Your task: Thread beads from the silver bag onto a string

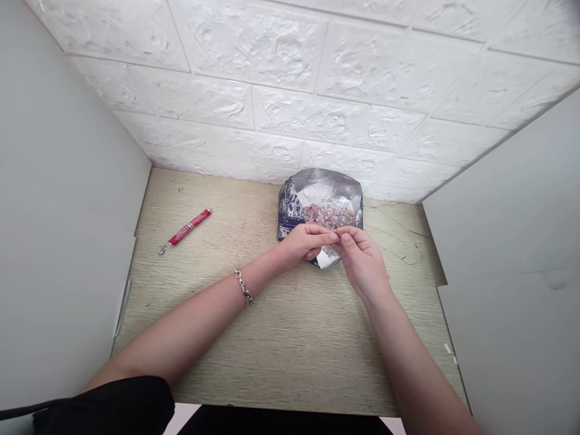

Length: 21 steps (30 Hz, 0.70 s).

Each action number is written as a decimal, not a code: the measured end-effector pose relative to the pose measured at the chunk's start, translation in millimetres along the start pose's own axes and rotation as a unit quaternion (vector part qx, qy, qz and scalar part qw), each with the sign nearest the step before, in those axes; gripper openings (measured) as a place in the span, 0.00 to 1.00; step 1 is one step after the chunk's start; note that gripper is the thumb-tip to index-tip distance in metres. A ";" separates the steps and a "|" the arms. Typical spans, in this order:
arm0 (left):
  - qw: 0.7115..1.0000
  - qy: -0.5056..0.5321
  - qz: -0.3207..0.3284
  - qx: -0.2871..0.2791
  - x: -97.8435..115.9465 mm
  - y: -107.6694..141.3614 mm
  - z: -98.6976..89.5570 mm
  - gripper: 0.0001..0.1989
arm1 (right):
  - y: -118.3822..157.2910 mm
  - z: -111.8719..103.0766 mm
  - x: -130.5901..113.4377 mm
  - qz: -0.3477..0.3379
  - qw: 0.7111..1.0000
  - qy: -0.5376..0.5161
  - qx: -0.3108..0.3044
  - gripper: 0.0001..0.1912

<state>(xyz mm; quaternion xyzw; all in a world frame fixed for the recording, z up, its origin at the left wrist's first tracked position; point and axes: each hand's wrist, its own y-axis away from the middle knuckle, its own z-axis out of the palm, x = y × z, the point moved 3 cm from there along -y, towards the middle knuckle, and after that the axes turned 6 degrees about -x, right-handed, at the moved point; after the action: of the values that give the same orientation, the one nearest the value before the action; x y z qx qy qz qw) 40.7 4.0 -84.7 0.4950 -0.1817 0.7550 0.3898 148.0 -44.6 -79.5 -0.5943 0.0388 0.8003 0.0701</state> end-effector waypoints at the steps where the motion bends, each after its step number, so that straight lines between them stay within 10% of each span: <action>1: 1.000 0.000 0.000 0.000 -0.1 0.0 0.0 0.11 | 0.1 0.7 -0.5 0.006 1.000 -0.005 0.002 0.13; 21: 1.000 0.005 0.000 0.007 1.2 0.3 0.9 0.12 | 1.9 1.3 -3.5 0.026 1.000 0.001 -0.005 0.13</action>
<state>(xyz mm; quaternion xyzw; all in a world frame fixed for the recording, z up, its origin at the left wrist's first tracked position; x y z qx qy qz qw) 40.8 3.7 -83.3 0.4942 -0.1747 0.7582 0.3877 147.5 -46.5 -75.8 -0.5941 0.0508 0.8015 0.0460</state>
